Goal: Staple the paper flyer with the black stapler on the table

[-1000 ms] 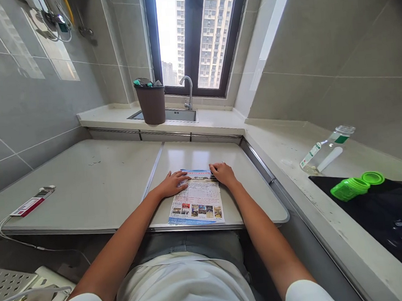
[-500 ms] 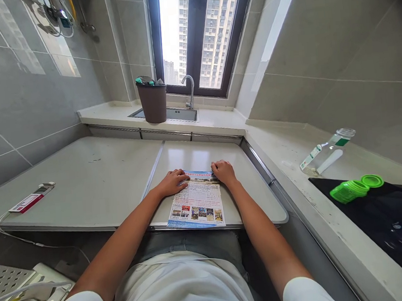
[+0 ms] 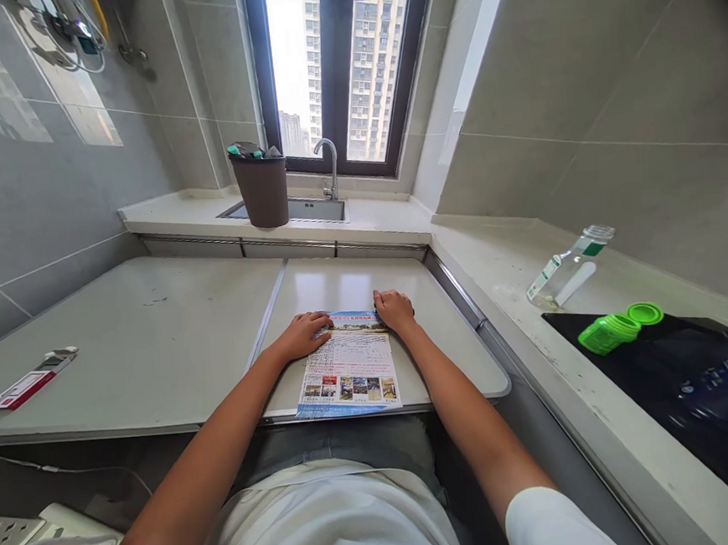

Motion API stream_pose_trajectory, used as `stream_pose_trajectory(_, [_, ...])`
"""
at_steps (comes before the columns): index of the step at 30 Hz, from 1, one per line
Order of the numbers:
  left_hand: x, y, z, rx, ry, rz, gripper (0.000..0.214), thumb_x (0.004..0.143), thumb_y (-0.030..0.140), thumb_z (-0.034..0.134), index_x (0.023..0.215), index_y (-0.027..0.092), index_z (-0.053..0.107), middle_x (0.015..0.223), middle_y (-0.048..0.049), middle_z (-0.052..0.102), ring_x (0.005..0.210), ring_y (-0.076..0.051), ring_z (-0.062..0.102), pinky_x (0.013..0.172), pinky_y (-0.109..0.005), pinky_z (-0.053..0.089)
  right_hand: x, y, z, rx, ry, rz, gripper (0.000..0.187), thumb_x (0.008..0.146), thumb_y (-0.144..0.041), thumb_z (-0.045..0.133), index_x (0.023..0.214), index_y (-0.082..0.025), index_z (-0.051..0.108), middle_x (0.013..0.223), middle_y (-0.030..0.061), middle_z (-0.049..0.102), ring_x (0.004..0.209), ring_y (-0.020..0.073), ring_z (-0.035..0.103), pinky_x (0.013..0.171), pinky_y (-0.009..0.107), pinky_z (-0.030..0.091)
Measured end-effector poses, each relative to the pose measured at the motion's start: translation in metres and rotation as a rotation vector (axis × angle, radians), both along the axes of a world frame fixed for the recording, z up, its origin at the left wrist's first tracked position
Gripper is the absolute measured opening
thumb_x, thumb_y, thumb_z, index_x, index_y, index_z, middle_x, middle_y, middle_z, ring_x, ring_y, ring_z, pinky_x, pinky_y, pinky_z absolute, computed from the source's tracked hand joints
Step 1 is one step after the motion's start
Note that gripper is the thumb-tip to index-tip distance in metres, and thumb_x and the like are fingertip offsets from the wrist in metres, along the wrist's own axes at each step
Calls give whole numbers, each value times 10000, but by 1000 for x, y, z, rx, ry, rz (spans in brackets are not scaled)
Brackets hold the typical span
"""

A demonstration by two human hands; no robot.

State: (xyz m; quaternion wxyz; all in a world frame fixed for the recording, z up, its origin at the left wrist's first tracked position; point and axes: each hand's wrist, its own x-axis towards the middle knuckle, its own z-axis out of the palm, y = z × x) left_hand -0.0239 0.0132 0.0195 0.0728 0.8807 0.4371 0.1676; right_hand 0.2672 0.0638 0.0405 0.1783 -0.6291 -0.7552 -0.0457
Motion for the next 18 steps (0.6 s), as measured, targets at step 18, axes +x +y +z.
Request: stream_pose_trajectory(18, [3, 0, -1, 2, -21, 12, 314, 973, 392, 527, 1235, 291, 669, 1391, -70, 616, 1284, -295, 561, 1113, -476, 412, -12, 3, -2, 8, -96, 9, 571, 1107, -384, 288, 877, -210, 781, 976, 112, 759, 1011, 229, 655, 887, 329, 375])
